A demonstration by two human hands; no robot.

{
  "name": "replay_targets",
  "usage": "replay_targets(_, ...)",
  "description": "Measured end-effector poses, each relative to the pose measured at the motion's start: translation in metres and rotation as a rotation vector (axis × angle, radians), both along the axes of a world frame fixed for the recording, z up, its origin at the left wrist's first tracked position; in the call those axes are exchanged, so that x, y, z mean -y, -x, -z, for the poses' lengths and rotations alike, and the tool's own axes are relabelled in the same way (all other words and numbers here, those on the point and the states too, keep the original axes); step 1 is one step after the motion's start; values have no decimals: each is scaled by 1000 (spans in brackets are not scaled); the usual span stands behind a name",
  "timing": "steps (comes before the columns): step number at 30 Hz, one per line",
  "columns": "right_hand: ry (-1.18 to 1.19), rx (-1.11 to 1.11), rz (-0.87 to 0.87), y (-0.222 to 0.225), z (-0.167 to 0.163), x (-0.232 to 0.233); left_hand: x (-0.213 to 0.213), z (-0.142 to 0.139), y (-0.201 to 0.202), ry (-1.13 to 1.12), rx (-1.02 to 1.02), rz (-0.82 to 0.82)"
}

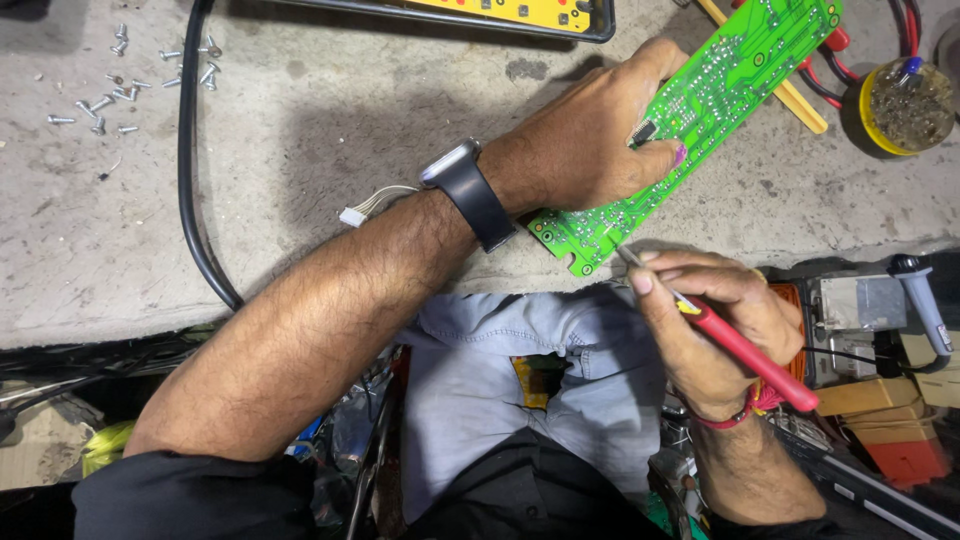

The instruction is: The person removes a green circuit board from a black housing and uses a red-handled screwdriver to scrape or clean solder joints on the board's surface. The person holds the board with one hand and works methodically across multiple points.

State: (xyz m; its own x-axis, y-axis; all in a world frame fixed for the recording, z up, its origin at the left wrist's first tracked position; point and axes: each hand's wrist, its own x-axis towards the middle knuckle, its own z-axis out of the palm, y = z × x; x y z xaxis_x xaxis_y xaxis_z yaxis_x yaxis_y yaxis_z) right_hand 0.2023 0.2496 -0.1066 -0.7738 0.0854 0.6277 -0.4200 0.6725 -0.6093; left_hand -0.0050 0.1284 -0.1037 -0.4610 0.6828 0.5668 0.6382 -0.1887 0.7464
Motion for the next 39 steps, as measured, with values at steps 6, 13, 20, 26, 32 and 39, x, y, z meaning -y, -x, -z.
replay_targets(6,-19,-41,-22,0,3,4,0,1,2,61,22,-36)
replay_targets(13,17,-98,121,4,10,17,1,3,-3,-66,-3,-158)
replay_targets(20,0,-143,109,1,11,24,1,-1,-7,-66,53,-176)
replay_targets(26,37,-117,112,-1,9,24,3,-5,-10,-16,113,-186)
replay_targets(32,52,-118,109,-2,11,19,4,-4,-9,-93,14,-196)
replay_targets(39,62,-134,95,1,12,16,2,-1,-8,-56,61,-179)
